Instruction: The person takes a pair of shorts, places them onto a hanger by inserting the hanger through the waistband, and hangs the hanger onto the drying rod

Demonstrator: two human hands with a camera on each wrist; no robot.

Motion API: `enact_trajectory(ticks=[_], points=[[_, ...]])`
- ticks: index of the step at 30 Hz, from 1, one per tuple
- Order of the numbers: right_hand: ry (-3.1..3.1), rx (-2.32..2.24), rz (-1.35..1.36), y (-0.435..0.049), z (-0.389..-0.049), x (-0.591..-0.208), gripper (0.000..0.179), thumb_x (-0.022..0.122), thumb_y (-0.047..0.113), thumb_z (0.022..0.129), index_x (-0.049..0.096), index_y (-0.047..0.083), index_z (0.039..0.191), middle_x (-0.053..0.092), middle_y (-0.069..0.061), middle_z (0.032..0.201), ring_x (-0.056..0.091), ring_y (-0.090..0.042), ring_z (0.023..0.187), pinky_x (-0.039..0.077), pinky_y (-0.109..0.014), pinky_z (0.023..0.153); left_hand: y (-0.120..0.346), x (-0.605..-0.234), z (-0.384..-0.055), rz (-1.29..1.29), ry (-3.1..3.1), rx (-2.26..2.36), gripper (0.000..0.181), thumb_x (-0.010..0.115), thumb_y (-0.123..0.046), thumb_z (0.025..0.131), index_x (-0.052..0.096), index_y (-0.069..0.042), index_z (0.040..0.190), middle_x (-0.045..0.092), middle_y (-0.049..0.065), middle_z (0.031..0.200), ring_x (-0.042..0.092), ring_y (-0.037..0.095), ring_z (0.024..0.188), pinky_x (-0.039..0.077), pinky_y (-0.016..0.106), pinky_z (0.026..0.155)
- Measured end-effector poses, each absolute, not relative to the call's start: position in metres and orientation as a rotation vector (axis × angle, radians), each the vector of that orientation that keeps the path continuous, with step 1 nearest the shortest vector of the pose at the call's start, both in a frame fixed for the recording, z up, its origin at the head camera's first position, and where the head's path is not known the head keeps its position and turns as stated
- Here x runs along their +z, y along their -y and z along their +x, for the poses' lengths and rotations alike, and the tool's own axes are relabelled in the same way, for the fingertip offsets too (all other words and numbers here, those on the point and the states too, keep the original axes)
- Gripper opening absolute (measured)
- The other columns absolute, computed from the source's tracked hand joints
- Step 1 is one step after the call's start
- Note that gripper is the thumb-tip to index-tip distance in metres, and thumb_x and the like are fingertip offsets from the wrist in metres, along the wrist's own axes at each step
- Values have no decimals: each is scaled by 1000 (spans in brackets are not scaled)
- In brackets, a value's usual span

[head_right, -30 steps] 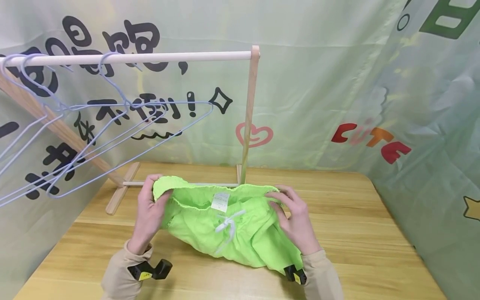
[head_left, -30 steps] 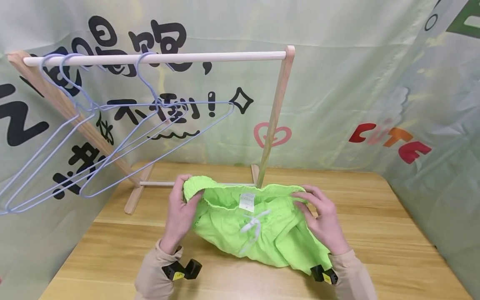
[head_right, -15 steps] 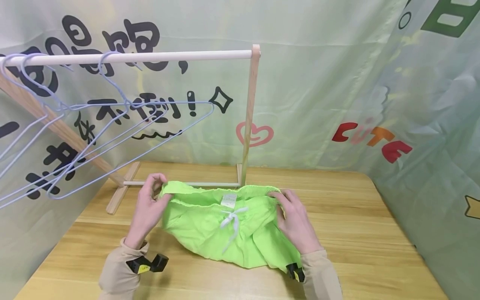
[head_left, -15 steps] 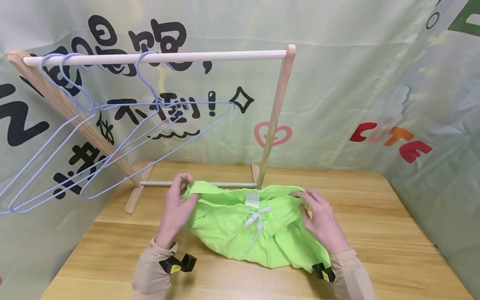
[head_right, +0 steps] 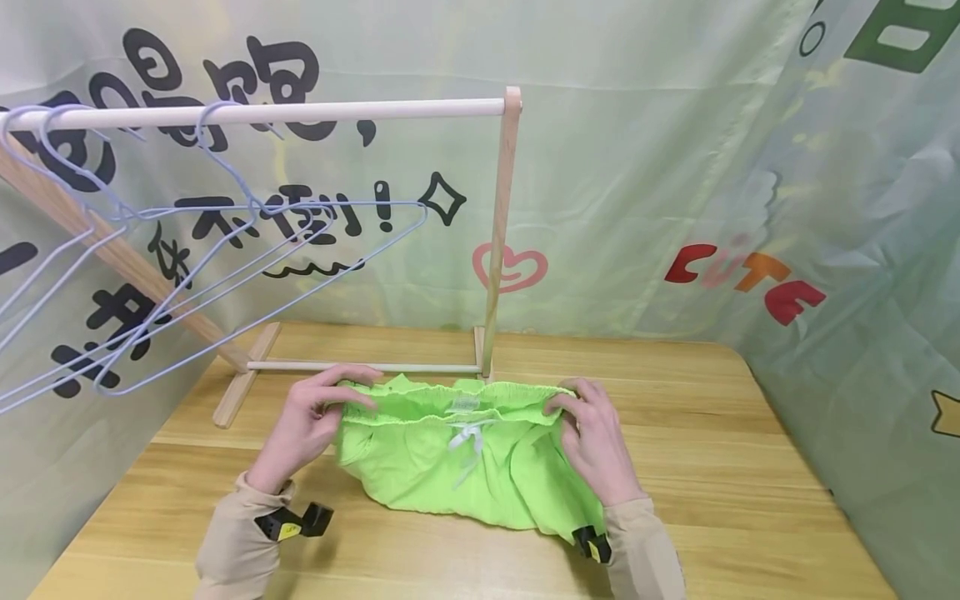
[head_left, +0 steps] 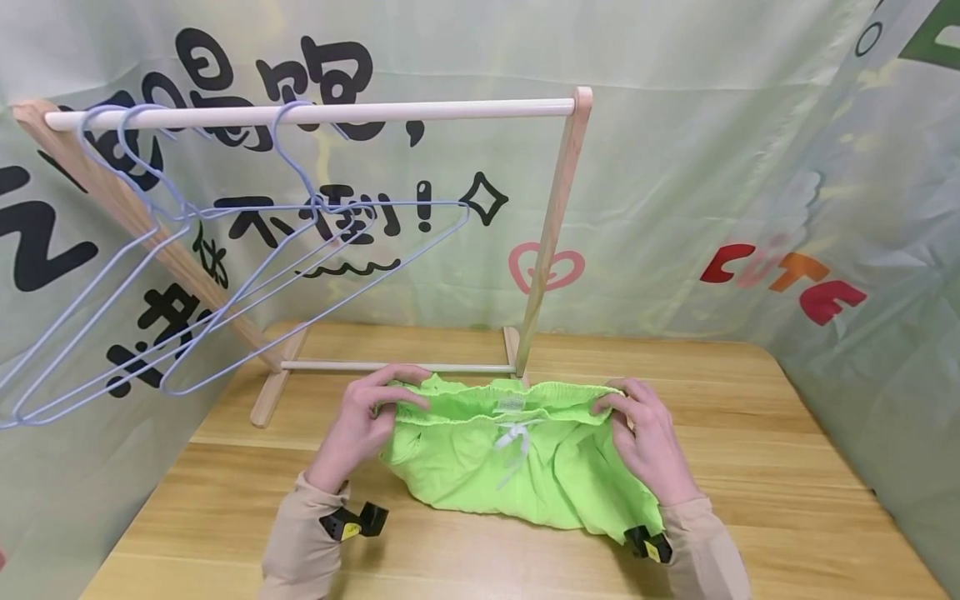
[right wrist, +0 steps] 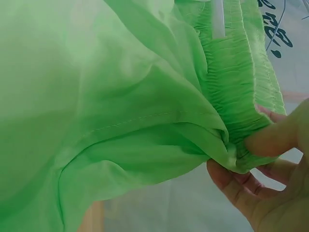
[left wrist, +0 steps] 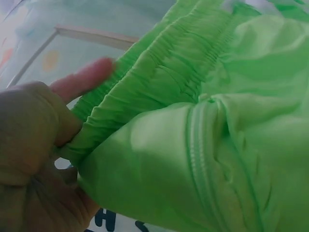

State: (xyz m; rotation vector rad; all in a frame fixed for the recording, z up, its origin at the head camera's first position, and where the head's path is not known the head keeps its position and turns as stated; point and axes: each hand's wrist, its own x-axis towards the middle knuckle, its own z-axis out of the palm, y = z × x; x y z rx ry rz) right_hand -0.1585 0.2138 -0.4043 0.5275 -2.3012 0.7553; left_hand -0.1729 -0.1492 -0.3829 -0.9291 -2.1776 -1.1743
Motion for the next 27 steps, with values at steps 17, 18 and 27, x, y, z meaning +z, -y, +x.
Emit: enact_trajectory(ticks=[17, 18, 27], points=[[2400, 1019, 466, -213, -154, -400, 36, 64, -6, 81, 76, 9, 111, 73, -10, 108, 60, -12, 88, 46, -33, 78, 142, -384, -169, -608, 2681, -811, 49, 53, 20, 75, 76, -6, 109, 71, 16, 123, 57, 12, 68, 47, 19, 59], [2419, 1027, 467, -213, -153, -399, 38, 63, -6, 81, 75, 10, 113, 72, -9, 109, 59, -12, 91, 44, -33, 80, 143, -384, -169, -600, 2707, -824, 48, 55, 18, 77, 75, -6, 113, 71, 17, 123, 55, 10, 64, 46, 19, 57], [2378, 1143, 578, -215, -153, -395, 40, 55, -12, 82, 72, 10, 111, 70, -8, 103, 36, -2, 59, 36, -25, 51, 153, -383, -169, -453, 2816, -1018, 40, 52, -3, 92, 69, -18, 125, 68, 2, 88, 29, 3, 41, 38, 22, 46]])
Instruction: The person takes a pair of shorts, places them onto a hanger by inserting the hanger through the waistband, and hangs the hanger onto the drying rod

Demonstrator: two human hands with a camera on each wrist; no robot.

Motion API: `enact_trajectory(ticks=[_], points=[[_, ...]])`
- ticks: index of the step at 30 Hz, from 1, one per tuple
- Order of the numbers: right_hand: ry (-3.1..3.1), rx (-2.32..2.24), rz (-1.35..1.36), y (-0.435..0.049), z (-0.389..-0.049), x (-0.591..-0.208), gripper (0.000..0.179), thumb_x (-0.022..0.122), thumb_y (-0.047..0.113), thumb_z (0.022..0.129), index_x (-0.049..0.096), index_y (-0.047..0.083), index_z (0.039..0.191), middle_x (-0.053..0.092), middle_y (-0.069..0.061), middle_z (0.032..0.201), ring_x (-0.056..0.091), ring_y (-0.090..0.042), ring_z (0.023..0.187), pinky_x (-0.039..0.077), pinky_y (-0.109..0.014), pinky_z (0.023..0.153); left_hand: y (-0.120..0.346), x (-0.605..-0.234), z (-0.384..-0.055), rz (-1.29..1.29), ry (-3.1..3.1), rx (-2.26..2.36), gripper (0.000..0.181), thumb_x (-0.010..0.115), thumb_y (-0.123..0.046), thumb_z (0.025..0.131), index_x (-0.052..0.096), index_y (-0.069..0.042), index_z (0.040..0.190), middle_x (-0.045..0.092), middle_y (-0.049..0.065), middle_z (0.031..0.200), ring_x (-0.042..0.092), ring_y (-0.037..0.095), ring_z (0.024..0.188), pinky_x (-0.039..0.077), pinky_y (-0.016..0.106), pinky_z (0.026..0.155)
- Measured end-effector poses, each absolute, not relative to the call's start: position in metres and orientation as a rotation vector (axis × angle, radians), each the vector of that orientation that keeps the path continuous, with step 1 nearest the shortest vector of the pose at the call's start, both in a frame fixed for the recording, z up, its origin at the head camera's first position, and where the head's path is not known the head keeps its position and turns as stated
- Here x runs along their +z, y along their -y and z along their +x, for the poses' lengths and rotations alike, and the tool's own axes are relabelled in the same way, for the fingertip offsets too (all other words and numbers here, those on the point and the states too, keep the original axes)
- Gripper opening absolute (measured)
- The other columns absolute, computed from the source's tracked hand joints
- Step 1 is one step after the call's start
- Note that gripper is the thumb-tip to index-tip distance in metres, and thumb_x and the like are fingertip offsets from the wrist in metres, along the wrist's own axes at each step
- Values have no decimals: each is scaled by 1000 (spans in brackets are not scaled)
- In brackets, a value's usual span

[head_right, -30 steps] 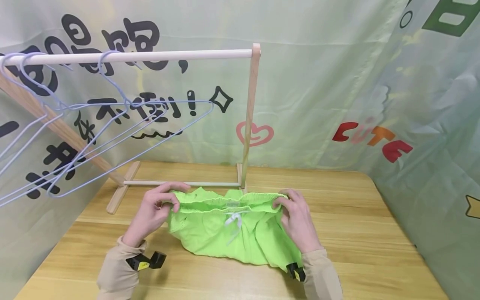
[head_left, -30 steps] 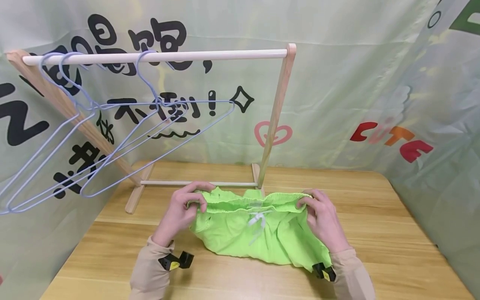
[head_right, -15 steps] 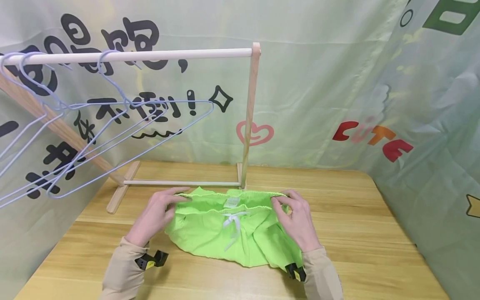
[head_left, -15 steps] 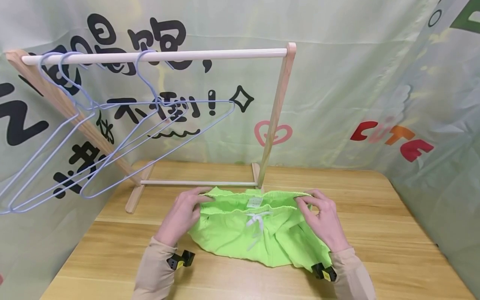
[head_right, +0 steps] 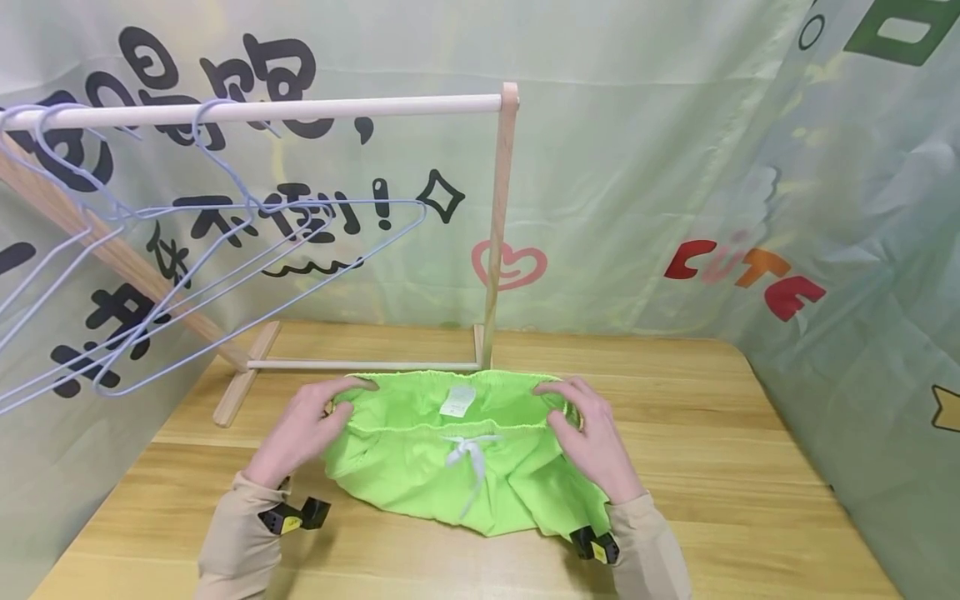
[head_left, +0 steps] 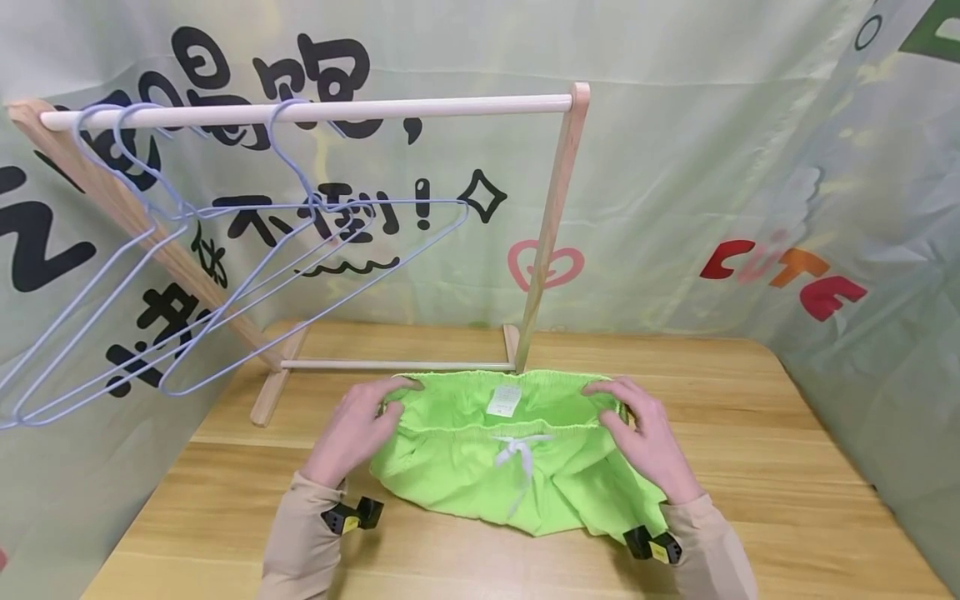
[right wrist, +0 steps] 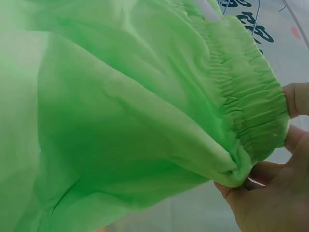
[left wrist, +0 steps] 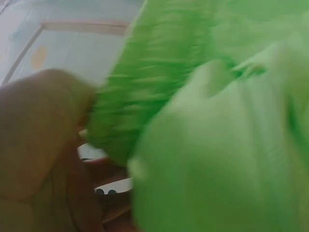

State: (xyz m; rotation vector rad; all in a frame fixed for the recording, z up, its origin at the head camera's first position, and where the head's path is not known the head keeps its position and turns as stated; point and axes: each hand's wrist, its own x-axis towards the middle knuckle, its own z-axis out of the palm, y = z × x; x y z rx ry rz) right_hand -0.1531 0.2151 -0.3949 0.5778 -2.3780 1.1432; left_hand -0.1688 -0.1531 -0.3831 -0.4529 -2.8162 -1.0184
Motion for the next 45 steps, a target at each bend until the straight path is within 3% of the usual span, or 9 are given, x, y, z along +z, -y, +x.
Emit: enact_trajectory(ticks=[6, 11, 15, 22, 28, 31, 38, 43, 45], points=[[2222, 1248, 582, -214, -153, -393, 34, 54, -19, 82, 74, 4, 95, 70, -10, 91, 42, -1, 60, 35, -22, 46, 154, -383, -171, -367, 2712, -1107, 34, 46, -3, 94, 73, -18, 110, 65, 5, 84, 29, 6, 42, 38, 27, 51], [2117, 1300, 630, -215, -154, -393, 33, 52, -23, 81, 74, 0, 91, 66, -6, 91, 57, 2, 82, 41, -15, 53, 153, -385, -173, -343, 2613, -1110, 31, 48, -1, 95, 75, -14, 105, 63, 6, 76, 30, 5, 44, 37, 25, 48], [2012, 1377, 717, -214, -154, -390, 34, 48, -27, 79, 72, -6, 91, 66, -2, 99, 61, 0, 96, 46, -10, 64, 151, -383, -172, -362, 2494, -1067, 31, 51, 4, 93, 76, -11, 102, 74, 7, 94, 36, 6, 50, 38, 23, 52], [1922, 1430, 803, -212, -149, -384, 39, 44, -28, 81, 70, -10, 103, 64, -1, 111, 53, -8, 80, 42, -17, 59, 143, -375, -169, -441, 2091, -1003, 35, 50, 18, 81, 76, -4, 89, 75, 10, 90, 58, 16, 72, 42, 19, 62], [2227, 1248, 627, -212, -148, -387, 47, 49, -22, 83, 71, 6, 115, 64, -7, 110, 35, 0, 58, 31, -20, 42, 147, -379, -168, -358, 2433, -974, 28, 53, 5, 91, 76, -9, 99, 76, 10, 106, 47, 10, 62, 42, 23, 61], [2236, 1201, 586, -212, -149, -388, 48, 50, -21, 81, 72, 7, 113, 65, -8, 109, 36, 0, 59, 33, -22, 44, 148, -381, -167, -339, 2587, -983, 29, 52, -1, 94, 75, -13, 106, 75, 8, 115, 38, 7, 55, 39, 24, 58], [2196, 1179, 584, -211, -149, -388, 46, 51, -21, 81, 73, 6, 112, 65, -9, 107, 38, -2, 62, 34, -23, 47, 148, -380, -166, -348, 2685, -988, 29, 54, -5, 94, 75, -16, 110, 74, 7, 109, 27, 2, 41, 30, 22, 42], [2179, 1171, 578, -209, -148, -387, 44, 52, -20, 81, 73, 5, 111, 65, -13, 113, 38, 0, 60, 32, -21, 43, 149, -378, -163, -374, 2724, -973, 27, 56, -9, 96, 73, -18, 115, 75, 5, 110, 32, 5, 41, 31, 23, 39], [2166, 1170, 585, -209, -147, -387, 43, 53, -20, 81, 73, 4, 110, 65, -14, 114, 40, 0, 63, 33, -20, 43, 150, -376, -161, -399, 2656, -982, 25, 58, -8, 97, 73, -16, 116, 74, 5, 117, 48, 8, 49, 43, 26, 46]])
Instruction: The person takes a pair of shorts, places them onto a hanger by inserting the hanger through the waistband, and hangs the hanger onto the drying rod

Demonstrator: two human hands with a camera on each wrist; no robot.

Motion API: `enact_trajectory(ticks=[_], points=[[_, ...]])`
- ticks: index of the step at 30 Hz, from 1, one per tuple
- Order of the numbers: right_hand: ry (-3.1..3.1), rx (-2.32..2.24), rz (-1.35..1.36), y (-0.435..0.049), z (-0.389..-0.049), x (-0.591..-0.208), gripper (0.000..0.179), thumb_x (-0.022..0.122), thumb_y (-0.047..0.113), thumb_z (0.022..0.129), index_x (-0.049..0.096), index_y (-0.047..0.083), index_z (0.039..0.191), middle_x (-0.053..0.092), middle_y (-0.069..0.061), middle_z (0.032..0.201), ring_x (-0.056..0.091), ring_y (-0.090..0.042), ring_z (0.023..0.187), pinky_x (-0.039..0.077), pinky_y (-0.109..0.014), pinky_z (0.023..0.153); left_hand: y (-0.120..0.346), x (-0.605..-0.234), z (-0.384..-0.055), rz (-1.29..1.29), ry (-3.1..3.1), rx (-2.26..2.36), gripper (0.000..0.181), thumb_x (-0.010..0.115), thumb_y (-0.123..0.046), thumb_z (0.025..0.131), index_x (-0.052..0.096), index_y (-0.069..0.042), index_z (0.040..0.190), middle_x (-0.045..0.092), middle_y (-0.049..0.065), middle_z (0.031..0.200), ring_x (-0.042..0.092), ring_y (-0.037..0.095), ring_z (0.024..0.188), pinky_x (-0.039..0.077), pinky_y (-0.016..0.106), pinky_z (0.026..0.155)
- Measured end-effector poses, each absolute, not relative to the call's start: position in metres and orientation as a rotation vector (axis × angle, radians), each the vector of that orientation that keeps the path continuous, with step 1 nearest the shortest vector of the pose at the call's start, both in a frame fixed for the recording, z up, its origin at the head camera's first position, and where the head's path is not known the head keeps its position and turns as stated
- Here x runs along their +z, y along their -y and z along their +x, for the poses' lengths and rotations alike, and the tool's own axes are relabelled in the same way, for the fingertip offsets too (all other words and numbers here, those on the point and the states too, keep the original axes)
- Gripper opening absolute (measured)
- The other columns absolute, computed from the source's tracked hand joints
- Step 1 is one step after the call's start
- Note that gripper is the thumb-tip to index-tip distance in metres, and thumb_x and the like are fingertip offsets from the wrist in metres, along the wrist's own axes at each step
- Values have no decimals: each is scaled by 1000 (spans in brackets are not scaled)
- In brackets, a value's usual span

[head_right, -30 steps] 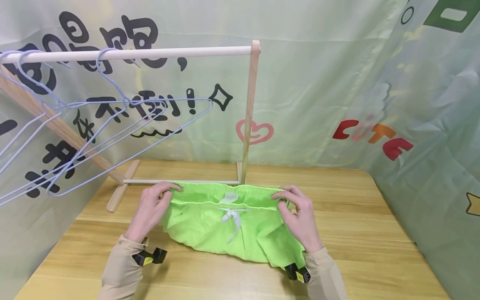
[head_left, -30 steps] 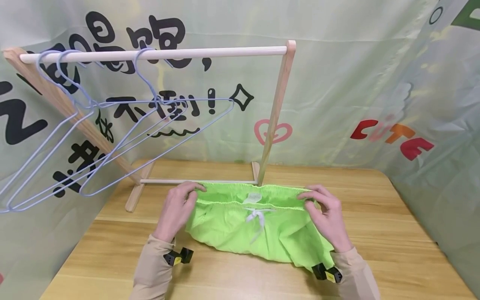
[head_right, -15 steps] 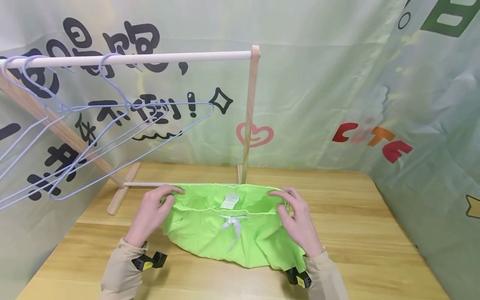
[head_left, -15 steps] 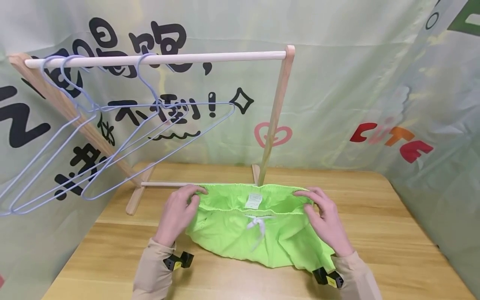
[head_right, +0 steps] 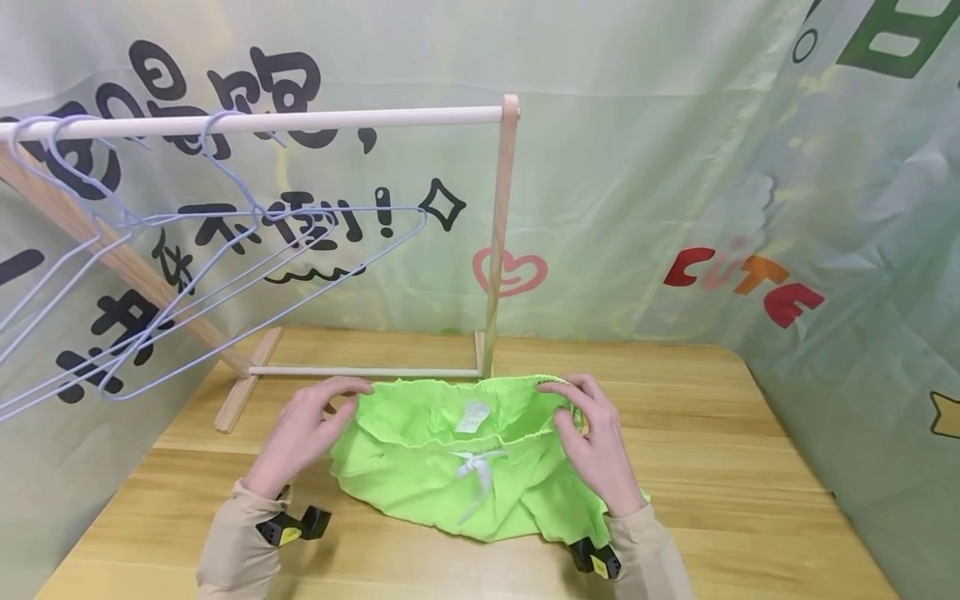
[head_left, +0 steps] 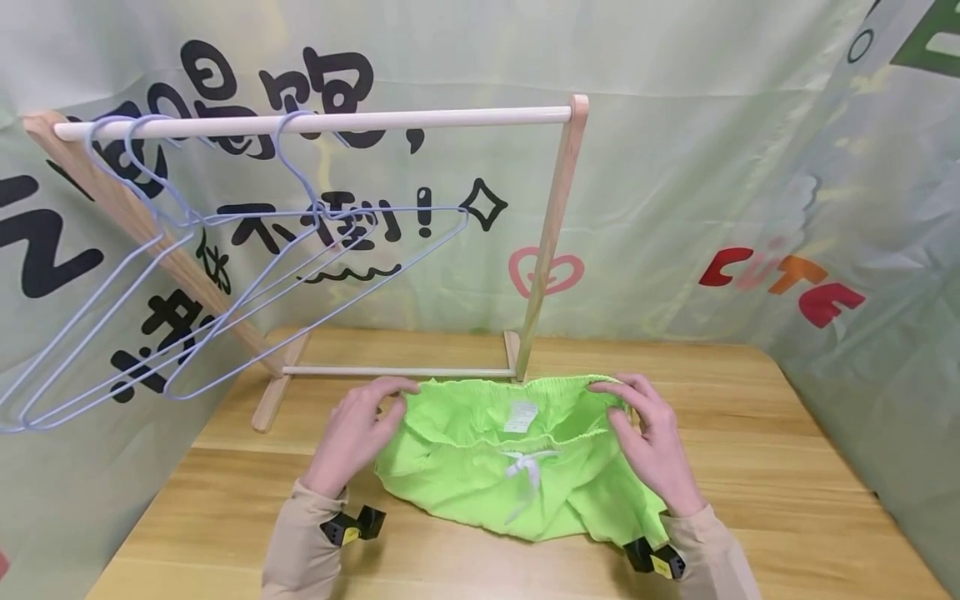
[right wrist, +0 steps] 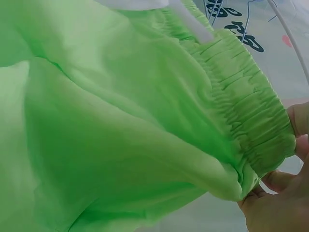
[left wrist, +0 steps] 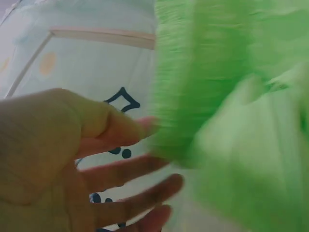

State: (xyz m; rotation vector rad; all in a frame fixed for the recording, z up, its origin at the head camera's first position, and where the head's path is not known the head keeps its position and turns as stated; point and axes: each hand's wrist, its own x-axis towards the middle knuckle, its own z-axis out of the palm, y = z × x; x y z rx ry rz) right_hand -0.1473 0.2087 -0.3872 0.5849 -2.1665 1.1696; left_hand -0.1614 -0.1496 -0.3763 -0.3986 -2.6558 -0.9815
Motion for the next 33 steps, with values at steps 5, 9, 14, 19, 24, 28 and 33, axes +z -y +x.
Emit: enact_trajectory(ticks=[5, 9, 14, 19, 24, 28, 33], points=[[2157, 1166, 610, -209, -148, -388, 42, 52, -20, 81, 74, 4, 107, 64, -14, 114, 46, -1, 71, 34, -21, 44, 149, -368, -161, -503, 2207, -1022, 26, 61, 4, 92, 71, -5, 115, 73, 14, 117, 68, 29, 104, 54, 41, 94], [2160, 1164, 613, -210, -148, -390, 42, 51, -20, 81, 75, 5, 106, 64, -14, 115, 44, 0, 68, 34, -21, 45, 150, -355, -160, -499, 1825, -993, 24, 57, 8, 88, 70, 5, 109, 68, 24, 118, 58, 34, 120, 41, 37, 114], [2159, 1157, 622, -210, -148, -389, 42, 51, -20, 79, 74, 4, 106, 63, -14, 114, 42, -1, 65, 33, -20, 44, 156, -339, -155, -325, 1564, -917, 19, 57, 0, 84, 69, 7, 98, 63, 27, 122, 47, 28, 136, 27, 47, 123], [2159, 1152, 623, -210, -148, -389, 42, 52, -20, 79, 74, 4, 105, 63, -14, 113, 42, 0, 66, 33, -21, 45, 162, -331, -150, -188, 1496, -858, 24, 59, -7, 84, 66, 7, 101, 57, 24, 135, 34, 43, 145, 7, 56, 128], [2168, 1157, 612, -210, -148, -389, 41, 52, -20, 80, 74, 4, 104, 63, -14, 113, 43, -1, 67, 34, -21, 45, 170, -332, -148, -94, 1567, -823, 31, 60, -14, 87, 64, 5, 111, 51, 19, 147, 26, 46, 150, -4, 51, 129], [2168, 1163, 610, -210, -148, -389, 41, 52, -20, 79, 74, 3, 104, 63, -14, 113, 44, 0, 68, 34, -22, 45, 175, -334, -148, -52, 1620, -794, 37, 61, -22, 89, 63, 2, 118, 49, 17, 151, 25, 45, 152, -6, 53, 129], [2163, 1164, 613, -210, -148, -390, 41, 52, -20, 79, 74, 4, 104, 63, -14, 112, 44, -1, 69, 34, -22, 45, 181, -335, -147, 26, 1667, -765, 48, 61, -34, 92, 59, -2, 129, 45, 14, 156, 23, 42, 154, -7, 54, 129]])
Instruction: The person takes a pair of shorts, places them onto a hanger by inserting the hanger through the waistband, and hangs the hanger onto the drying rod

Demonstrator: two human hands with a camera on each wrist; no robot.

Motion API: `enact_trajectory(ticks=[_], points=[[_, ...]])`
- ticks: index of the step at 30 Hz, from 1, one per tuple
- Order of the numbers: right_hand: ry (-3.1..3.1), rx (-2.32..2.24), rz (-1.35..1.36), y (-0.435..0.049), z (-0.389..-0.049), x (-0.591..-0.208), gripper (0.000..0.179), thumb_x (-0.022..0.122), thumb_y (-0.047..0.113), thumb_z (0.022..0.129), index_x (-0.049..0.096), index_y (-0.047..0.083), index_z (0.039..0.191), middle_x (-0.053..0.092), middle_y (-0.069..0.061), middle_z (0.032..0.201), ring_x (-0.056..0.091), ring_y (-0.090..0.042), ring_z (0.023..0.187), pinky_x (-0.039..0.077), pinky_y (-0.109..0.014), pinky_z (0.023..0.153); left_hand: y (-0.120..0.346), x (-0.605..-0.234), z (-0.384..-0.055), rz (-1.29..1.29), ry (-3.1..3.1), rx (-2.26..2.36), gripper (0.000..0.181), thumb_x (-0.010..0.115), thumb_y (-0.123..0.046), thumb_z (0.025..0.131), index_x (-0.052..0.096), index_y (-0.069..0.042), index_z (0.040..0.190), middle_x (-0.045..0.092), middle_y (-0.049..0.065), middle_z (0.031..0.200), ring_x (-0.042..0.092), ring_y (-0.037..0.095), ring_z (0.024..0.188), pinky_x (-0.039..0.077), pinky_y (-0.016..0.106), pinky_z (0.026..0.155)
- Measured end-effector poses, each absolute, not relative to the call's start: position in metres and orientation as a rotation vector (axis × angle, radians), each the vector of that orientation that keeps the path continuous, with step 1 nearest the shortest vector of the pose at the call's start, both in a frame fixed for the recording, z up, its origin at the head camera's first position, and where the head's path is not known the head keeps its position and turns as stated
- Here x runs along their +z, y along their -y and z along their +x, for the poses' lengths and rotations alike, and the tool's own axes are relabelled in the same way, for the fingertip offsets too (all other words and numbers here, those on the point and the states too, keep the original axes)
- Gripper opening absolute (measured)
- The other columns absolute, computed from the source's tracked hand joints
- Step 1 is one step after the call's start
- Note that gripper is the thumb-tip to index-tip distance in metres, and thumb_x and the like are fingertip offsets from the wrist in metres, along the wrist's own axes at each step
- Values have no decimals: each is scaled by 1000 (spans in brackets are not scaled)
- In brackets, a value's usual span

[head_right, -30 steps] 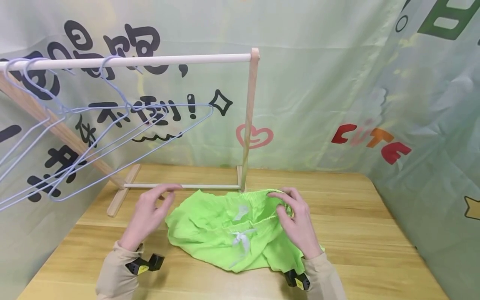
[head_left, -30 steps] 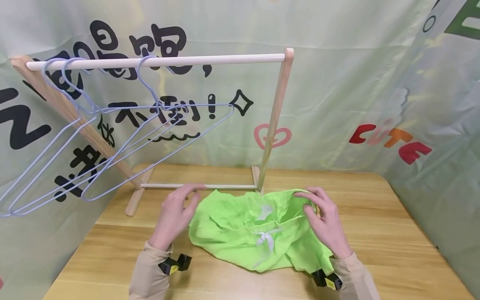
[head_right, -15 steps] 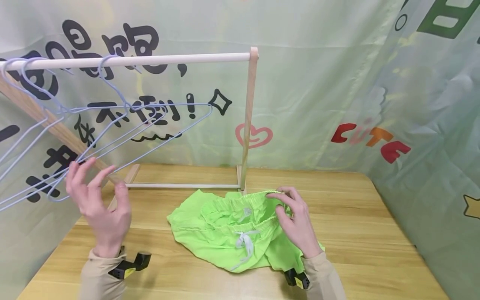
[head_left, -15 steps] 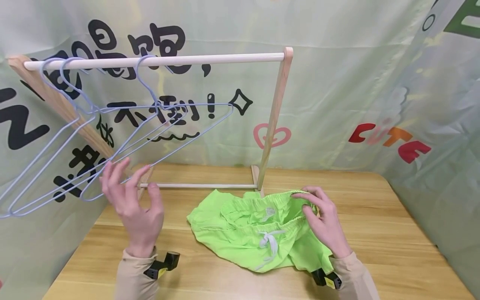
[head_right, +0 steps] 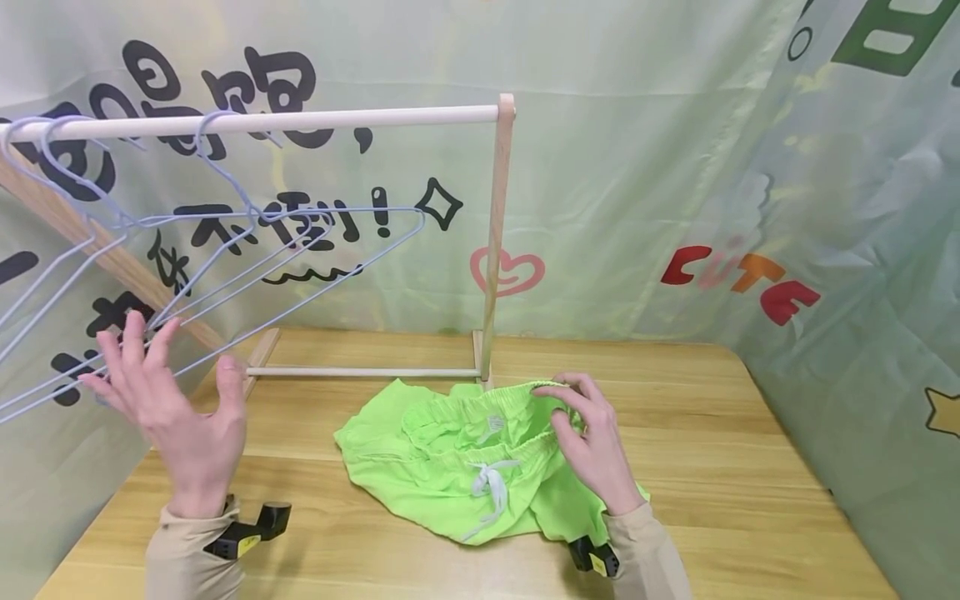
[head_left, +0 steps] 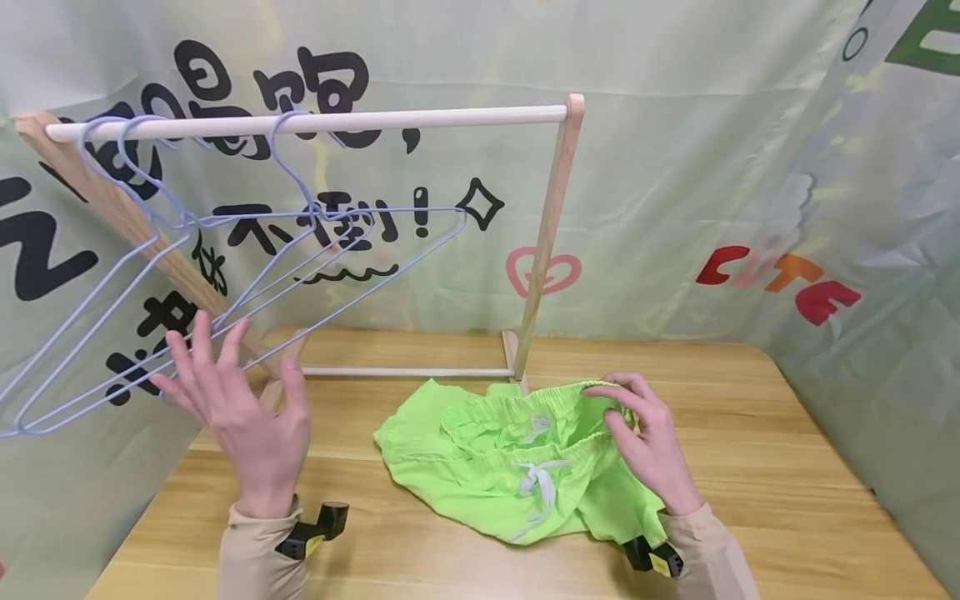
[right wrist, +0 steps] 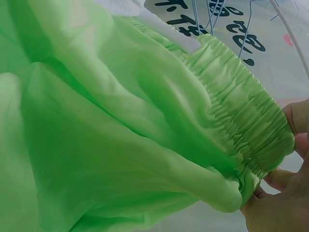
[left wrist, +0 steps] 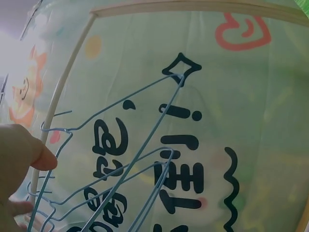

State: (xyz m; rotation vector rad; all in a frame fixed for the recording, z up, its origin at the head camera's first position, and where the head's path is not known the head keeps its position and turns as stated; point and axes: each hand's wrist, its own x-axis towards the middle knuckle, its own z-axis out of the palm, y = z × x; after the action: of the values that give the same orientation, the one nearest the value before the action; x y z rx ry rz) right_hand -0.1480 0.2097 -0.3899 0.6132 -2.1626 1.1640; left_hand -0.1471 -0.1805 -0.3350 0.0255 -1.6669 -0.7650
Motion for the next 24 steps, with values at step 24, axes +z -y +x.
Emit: enact_trajectory(ticks=[24], points=[[2162, 1174, 619, -210, -149, -392, 42, 51, -21, 80, 75, 4, 105, 63, -13, 113, 45, -1, 72, 35, -20, 47, 190, -340, -142, 100, 1901, -901, 45, 65, -21, 96, 58, -3, 137, 68, 20, 127, 53, 36, 104, 30, 26, 88]])
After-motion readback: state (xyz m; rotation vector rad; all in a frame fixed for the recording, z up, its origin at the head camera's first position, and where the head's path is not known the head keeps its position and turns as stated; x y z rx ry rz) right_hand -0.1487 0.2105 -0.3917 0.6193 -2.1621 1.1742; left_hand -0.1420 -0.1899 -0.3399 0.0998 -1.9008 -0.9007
